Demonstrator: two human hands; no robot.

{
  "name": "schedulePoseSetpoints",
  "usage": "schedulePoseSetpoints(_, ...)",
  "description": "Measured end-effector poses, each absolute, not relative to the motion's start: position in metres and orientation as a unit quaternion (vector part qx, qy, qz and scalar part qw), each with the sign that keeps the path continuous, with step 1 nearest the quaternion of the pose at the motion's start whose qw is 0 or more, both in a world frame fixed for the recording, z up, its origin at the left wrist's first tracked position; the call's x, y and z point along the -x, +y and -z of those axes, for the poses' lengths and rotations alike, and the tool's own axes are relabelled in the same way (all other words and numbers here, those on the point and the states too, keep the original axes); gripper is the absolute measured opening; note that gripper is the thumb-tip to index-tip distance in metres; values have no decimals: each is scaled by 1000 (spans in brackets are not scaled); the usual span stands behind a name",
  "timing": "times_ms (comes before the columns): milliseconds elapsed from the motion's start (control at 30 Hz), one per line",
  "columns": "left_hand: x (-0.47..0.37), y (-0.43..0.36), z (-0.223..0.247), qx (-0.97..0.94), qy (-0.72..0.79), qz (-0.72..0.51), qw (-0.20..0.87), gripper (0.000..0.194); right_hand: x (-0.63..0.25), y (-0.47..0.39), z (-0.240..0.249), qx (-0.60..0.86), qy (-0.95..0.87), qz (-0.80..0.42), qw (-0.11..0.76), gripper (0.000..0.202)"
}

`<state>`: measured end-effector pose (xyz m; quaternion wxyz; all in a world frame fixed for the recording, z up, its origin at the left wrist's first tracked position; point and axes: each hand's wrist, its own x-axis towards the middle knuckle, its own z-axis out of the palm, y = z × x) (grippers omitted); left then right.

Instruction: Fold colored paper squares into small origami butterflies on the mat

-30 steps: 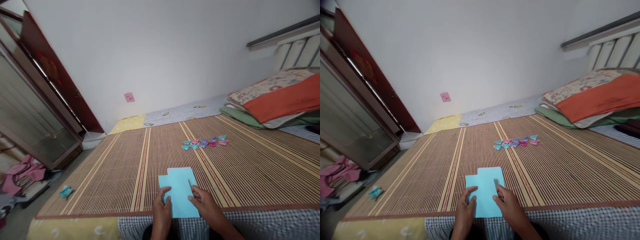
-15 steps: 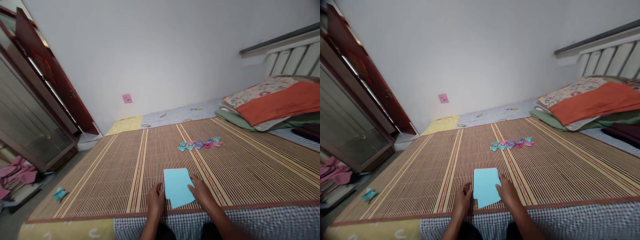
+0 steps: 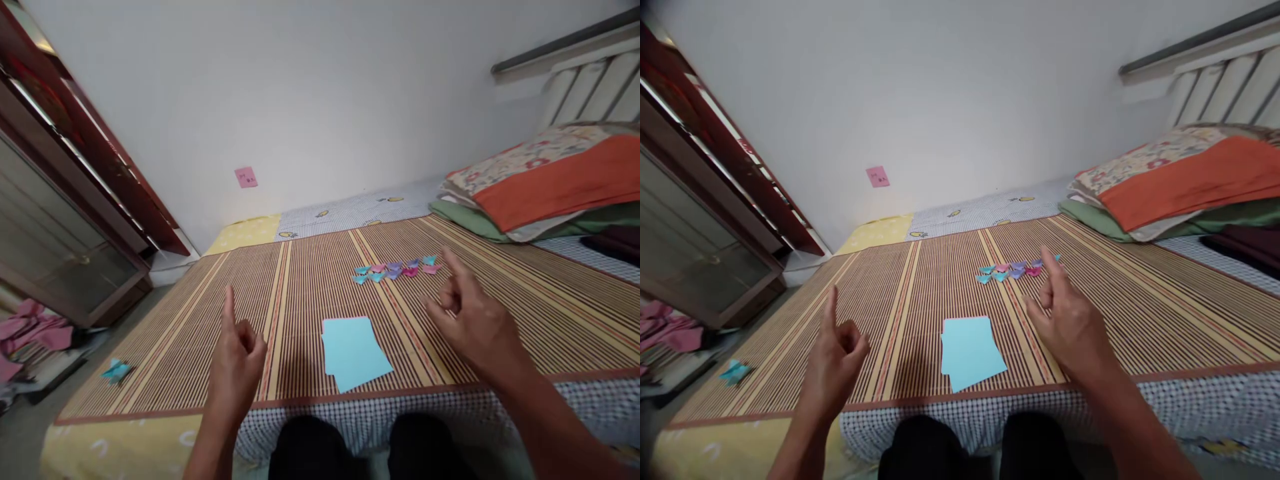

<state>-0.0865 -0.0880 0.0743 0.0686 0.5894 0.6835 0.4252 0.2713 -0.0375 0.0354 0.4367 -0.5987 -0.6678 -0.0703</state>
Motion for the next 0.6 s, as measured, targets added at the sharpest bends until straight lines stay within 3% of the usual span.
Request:
schedulePoseSetpoints(67, 75, -86, -74, -609, 712, -348, -35, 97, -253, -39, -41, 555, -656, 178, 479, 73)
schedulePoseSetpoints(133, 67, -73, -58, -613, 744, -249, -91, 91, -237, -29, -30, 532, -684, 219, 449, 74)
schedulePoseSetpoints(267, 65, -36, -9, -630, 773, -53, -54, 91, -226, 2, 13, 631, -728, 132, 232, 83)
schedulePoseSetpoints(367, 68, -21, 13, -632, 774, -26, -28, 90, -227, 14, 35, 641, -736, 106, 193, 83)
schedulePoseSetpoints(600, 78, -18, 18, -626, 778, -38, -19, 89, -228, 15, 39, 644, -737, 78, 192, 79)
